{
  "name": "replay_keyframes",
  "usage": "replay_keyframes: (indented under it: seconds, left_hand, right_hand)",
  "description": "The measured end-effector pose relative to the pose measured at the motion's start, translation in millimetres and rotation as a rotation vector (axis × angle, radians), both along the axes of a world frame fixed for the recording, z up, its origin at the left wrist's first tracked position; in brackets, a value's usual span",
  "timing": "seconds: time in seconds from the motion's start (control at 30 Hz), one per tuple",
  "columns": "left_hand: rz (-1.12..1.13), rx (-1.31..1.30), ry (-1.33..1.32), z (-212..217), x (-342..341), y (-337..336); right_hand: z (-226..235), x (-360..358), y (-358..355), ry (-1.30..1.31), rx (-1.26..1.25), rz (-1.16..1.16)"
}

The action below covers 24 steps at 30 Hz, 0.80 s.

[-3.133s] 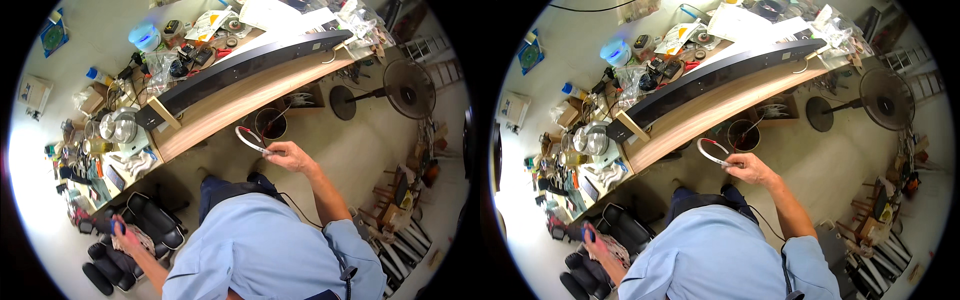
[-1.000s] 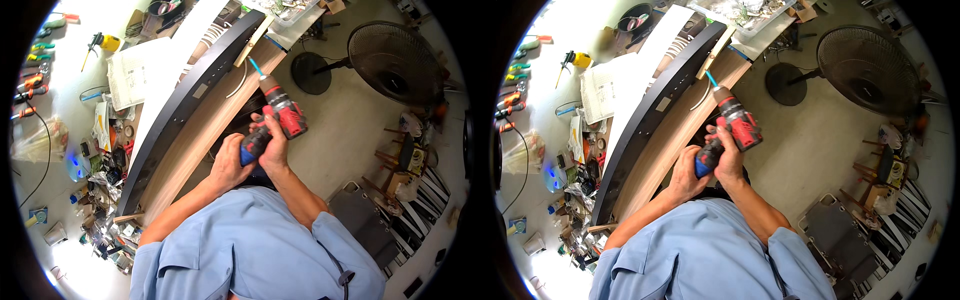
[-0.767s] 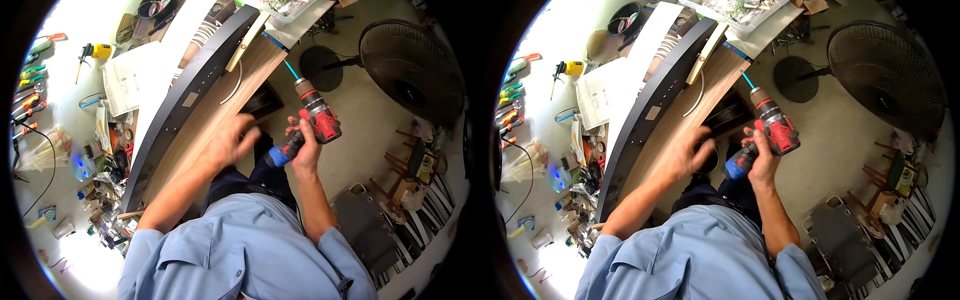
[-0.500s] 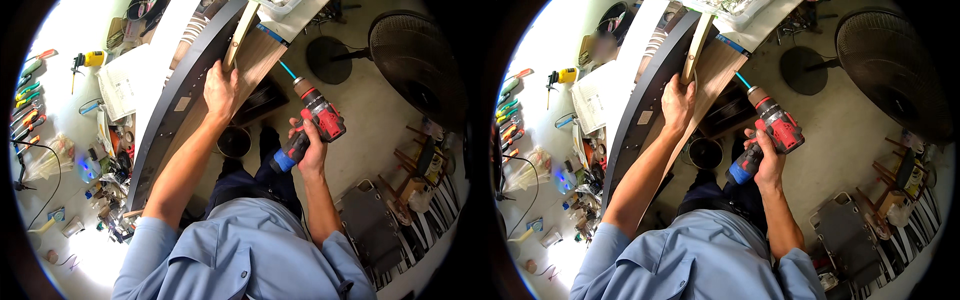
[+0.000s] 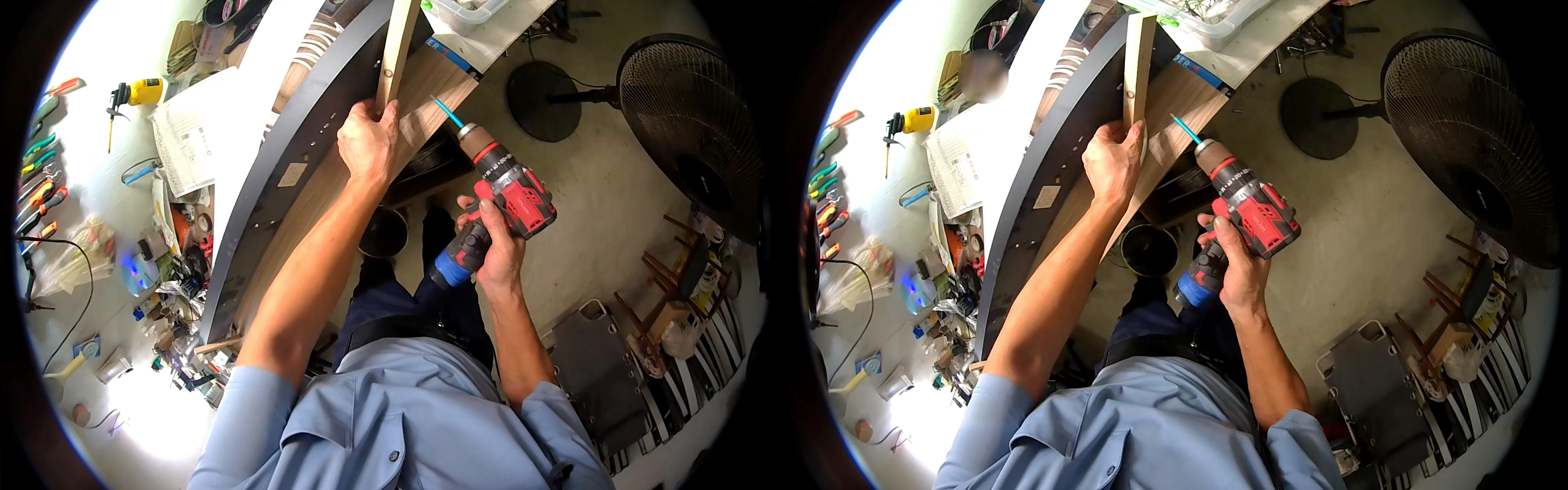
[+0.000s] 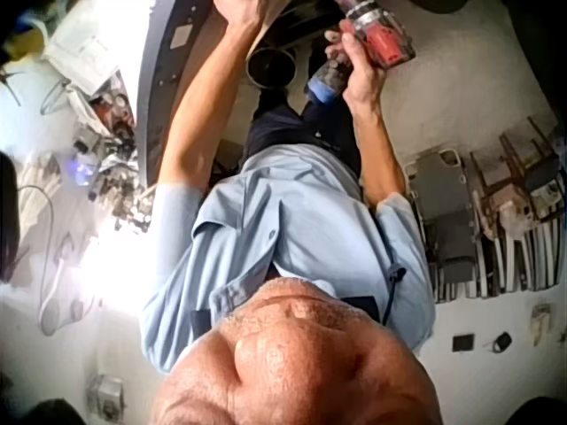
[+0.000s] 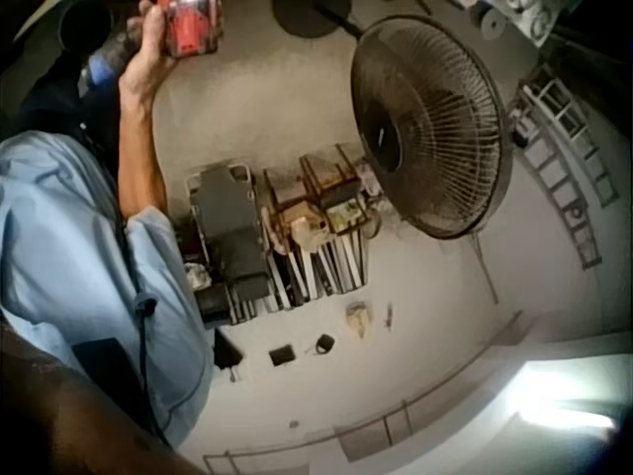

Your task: The person secures a black electronic component into a waist-mounted pouch. They then measure a long white fixture on a workbench using a tape measure. Finally, they use a cordless drill to fasten a black strip onto the white fixture.

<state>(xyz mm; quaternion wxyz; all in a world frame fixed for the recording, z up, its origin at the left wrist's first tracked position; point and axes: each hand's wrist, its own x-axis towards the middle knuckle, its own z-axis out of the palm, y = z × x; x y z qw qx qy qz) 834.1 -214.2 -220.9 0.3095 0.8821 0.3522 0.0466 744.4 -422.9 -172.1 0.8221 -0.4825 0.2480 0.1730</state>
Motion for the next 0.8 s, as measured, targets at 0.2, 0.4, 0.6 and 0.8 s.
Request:
replay_keyframes:
  seconds: [0.2, 0.4, 0.6, 0.8]
  left_hand:
    - [-0.148, 0.053, -0.043, -7, -3, 6]
    - [-0.17, -0.242, -0.054, -10, -5, 23]
    - [-0.143, -0.071, -0.225, -25, -15, 8]
    - [-0.08, -0.238, -0.314, -28, -24, -20]
  right_hand:
    - [5, 17, 10, -0.079, 0.0, -0.015]
    - [13, 39, 10, -0.067, 0.057, 0.012]
    - [6, 30, 10, -0.071, 0.019, 0.033]
    - [2, 13, 21, -0.11, -0.032, 0.105]
